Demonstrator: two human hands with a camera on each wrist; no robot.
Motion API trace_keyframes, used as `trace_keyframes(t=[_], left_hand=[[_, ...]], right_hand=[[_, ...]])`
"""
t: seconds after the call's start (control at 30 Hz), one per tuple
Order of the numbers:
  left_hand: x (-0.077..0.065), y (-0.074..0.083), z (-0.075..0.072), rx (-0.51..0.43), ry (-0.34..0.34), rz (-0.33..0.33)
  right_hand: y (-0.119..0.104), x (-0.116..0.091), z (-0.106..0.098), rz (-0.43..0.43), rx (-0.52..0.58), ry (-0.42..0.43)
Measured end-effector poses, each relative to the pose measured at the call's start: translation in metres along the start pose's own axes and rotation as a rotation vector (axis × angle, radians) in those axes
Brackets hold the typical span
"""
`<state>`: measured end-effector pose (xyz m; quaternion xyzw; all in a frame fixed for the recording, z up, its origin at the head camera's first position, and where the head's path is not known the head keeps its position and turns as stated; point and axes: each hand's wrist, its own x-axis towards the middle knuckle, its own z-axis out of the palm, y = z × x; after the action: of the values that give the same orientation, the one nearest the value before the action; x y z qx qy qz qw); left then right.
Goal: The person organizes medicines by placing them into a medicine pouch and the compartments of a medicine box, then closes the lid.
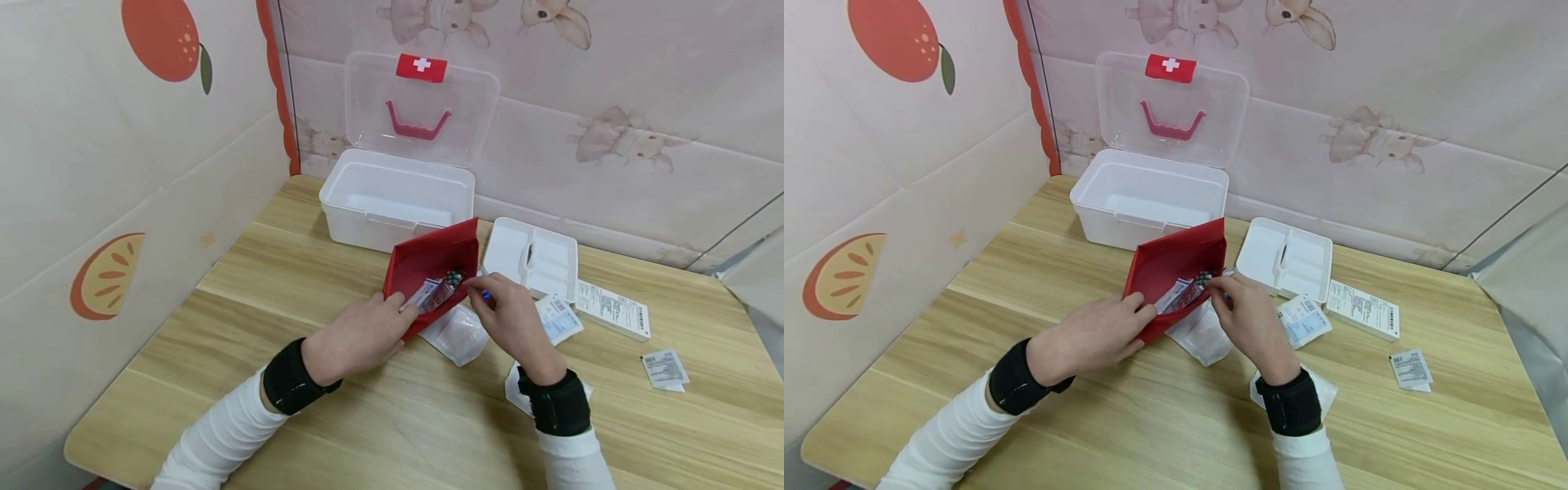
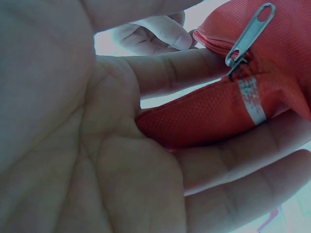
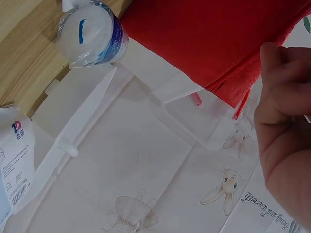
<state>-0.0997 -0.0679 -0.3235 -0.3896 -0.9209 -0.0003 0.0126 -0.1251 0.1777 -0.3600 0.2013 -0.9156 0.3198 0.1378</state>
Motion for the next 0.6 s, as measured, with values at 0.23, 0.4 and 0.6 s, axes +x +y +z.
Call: trace_keyframes(t=[0.23,0.4,0.6], left_hand=[[0.0002,0.0004,-0.0001,-0.002,0.001,0.000],[0.0002,0.0006,0.0001,0.000,0.004,-0.002],[0.0005,0.0007,-0.0004,-0.008,-0.006,-0.008]], right_hand=[[-0.0002,0.0003,-0.0009,0.006,-0.002,0.003],[-0.0001,0.0005,-0.0013,0.003,-0.006,0.004],[-0.0006,0.0005,-0.0029,0.012,0.007,-0.013]])
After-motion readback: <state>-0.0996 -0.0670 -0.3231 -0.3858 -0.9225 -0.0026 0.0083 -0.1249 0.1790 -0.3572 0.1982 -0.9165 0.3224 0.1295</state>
